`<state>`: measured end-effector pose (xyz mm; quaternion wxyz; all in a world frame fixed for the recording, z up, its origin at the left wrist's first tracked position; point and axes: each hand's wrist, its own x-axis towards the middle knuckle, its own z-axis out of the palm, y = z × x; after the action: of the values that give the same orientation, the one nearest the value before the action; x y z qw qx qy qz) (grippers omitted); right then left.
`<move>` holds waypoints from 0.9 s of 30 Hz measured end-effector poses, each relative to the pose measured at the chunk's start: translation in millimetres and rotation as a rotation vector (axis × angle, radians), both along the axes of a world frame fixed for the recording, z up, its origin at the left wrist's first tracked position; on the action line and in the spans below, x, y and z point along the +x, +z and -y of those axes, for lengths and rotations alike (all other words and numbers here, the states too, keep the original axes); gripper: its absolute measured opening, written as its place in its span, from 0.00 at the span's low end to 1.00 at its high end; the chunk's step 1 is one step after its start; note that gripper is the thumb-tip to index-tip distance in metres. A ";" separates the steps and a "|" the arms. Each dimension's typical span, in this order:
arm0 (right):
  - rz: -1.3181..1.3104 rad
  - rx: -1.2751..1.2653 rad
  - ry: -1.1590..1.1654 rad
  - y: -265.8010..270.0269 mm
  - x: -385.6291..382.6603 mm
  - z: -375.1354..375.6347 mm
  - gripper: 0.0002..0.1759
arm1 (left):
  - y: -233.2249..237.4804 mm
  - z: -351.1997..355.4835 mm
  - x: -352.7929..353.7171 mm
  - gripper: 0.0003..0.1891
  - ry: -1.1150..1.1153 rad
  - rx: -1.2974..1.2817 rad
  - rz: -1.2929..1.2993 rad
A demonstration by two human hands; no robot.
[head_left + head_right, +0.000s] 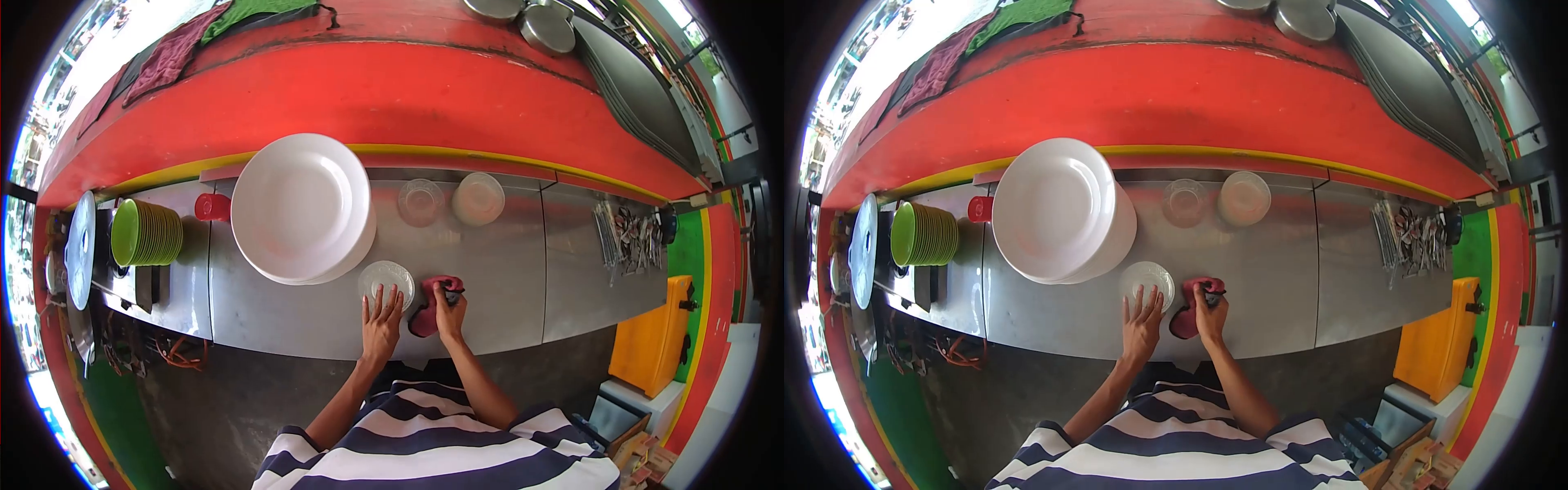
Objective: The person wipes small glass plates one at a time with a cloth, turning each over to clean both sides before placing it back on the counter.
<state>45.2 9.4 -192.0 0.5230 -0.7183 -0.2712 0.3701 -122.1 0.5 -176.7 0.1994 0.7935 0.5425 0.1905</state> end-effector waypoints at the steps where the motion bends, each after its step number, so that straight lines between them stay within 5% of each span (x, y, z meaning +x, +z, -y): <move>1: 0.070 -0.084 -0.069 -6.8 6.2 4.2 0.14 | -1.6 -0.4 -0.1 0.24 -0.007 -0.002 -0.008; 4: 0.153 0.139 -0.321 -19.3 25.2 3.5 0.14 | -3.1 -4.5 -0.9 0.24 -0.008 0.015 -0.004; 11: 0.917 -0.052 -0.161 -56.9 50.6 16.1 0.20 | 21.0 -48.0 28.8 0.24 -0.140 0.070 0.234; 18: 0.924 -0.134 -0.163 -59.1 53.1 14.8 0.24 | -14.3 -174.6 105.7 0.28 -0.222 0.181 0.009; 23: 0.928 -0.194 -0.158 -59.1 55.2 13.8 0.25 | -84.9 -209.3 112.7 0.27 -0.263 0.200 -0.257; 27: 0.915 -0.209 -0.173 -60.8 54.9 13.6 0.26 | -86.3 -209.0 107.8 0.26 -0.279 0.216 -0.206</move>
<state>100.1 -4.2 -252.8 0.3038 -0.8763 -0.3739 -0.0037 -14.3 209.6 -263.0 0.0809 0.8932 0.4211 0.1357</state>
